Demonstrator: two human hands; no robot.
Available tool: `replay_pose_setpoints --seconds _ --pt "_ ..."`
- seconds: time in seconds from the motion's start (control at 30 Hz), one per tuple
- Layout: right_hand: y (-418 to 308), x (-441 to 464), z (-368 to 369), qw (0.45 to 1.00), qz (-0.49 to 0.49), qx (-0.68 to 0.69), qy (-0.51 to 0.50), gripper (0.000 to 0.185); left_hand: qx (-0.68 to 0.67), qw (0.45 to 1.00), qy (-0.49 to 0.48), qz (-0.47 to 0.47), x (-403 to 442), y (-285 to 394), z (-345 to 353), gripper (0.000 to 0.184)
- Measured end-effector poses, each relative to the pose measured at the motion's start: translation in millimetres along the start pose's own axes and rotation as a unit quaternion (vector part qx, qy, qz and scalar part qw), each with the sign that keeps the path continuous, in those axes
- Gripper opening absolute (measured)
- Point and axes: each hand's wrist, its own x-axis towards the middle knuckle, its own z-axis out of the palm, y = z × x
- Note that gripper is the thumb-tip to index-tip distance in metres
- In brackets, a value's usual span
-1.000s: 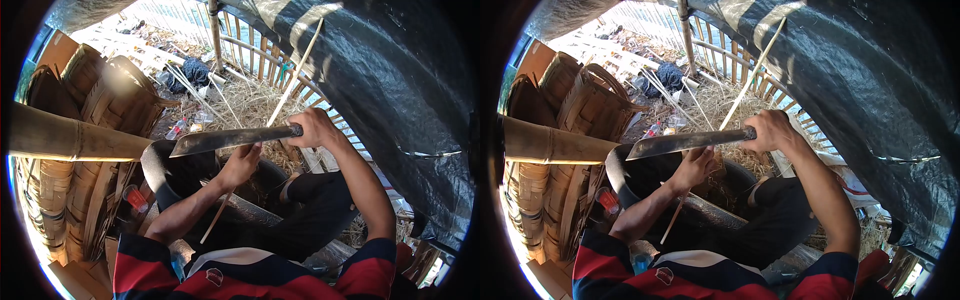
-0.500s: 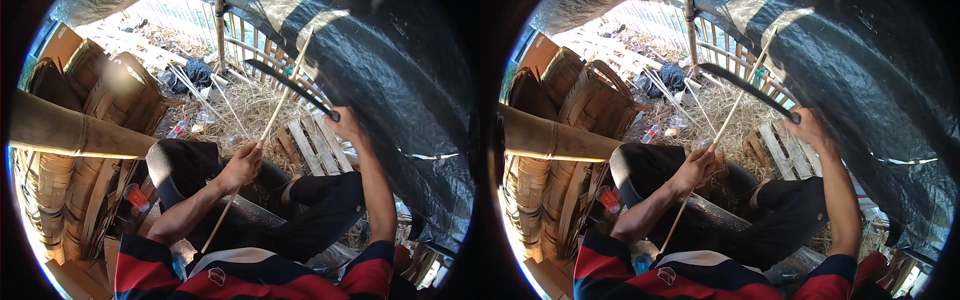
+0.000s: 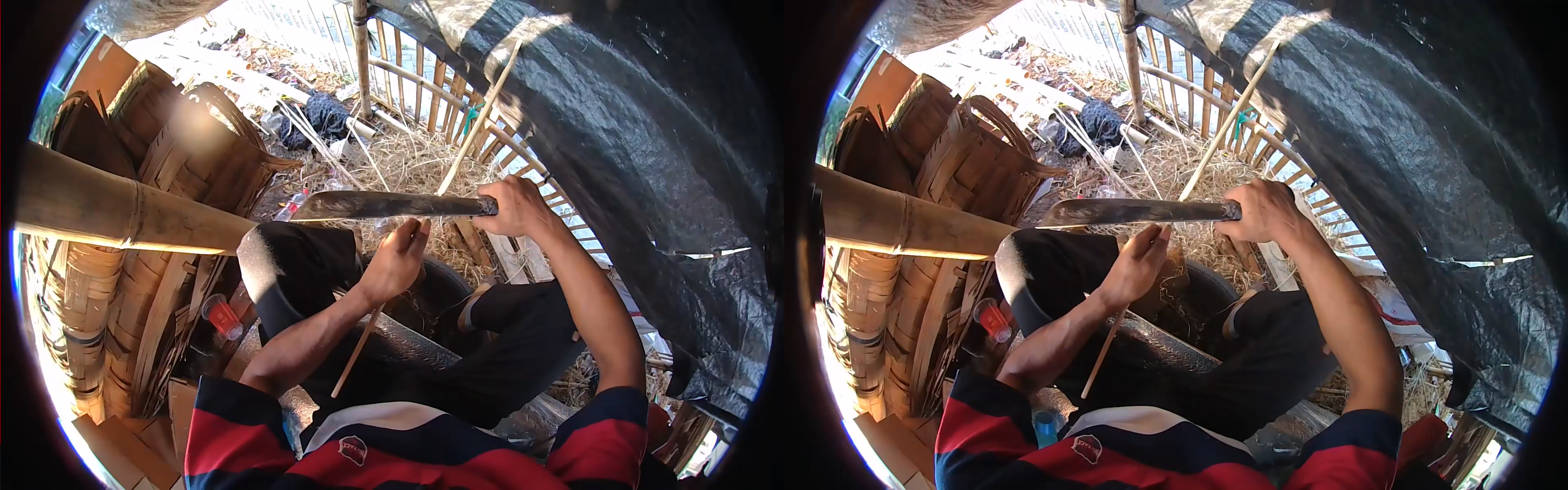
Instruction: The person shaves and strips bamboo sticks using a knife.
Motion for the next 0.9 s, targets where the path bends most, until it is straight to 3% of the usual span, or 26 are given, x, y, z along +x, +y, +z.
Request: replay_pose_setpoints --seconds 0.07,0.13,0.2,0.27,0.4,0.47,0.53,0.6,0.63,0.7,0.83,0.9 --pt "6 3 -11 0.999 0.017 0.006 -0.037 0.035 0.007 1.0 -0.005 -0.01 -1 1 -7 0.033" --pt "27 1 -6 0.999 0.034 -0.003 0.0 0.032 0.012 1.0 -0.012 -0.021 -5 3 -12 0.032" --pt "51 1 -8 0.988 0.149 0.048 -0.014 0.033 0.01 0.999 -0.02 -0.031 -13 0 -17 0.034" --pt "77 -7 1 0.966 0.219 0.125 0.054 0.035 -0.005 0.999 -0.028 -0.036 -17 6 -21 0.034" --pt "78 -25 5 0.959 0.238 0.135 0.076 0.034 0.004 0.998 -0.038 -0.043 -13 9 -14 0.035" --pt "57 -27 8 0.978 0.176 0.111 0.038 0.033 -0.015 0.997 -0.042 -0.055 -11 11 -11 0.034" --pt "27 -20 1 0.987 0.118 0.082 -0.076 0.031 -0.032 0.996 -0.044 -0.071 -10 4 -6 0.033" --pt "3 -17 6 0.986 0.028 0.129 -0.097 0.031 -0.008 0.999 -0.008 0.051 -10 -17 1 0.03" --pt "-4 -16 9 0.982 0.02 0.139 -0.126 0.033 -0.006 0.999 -0.008 0.048 -13 0 -2 0.03" --pt "-11 -14 13 0.974 -0.023 0.179 -0.134 0.038 -0.217 0.957 -0.125 -0.145 -19 34 -8 0.028" --pt "-8 -2 15 0.972 -0.053 0.198 -0.111 0.042 -0.3 0.919 -0.159 -0.199 -15 25 -13 0.027" --pt "-5 4 19 0.987 -0.075 0.124 -0.063 0.041 -0.301 0.92 -0.138 -0.21 -13 25 -9 0.031"
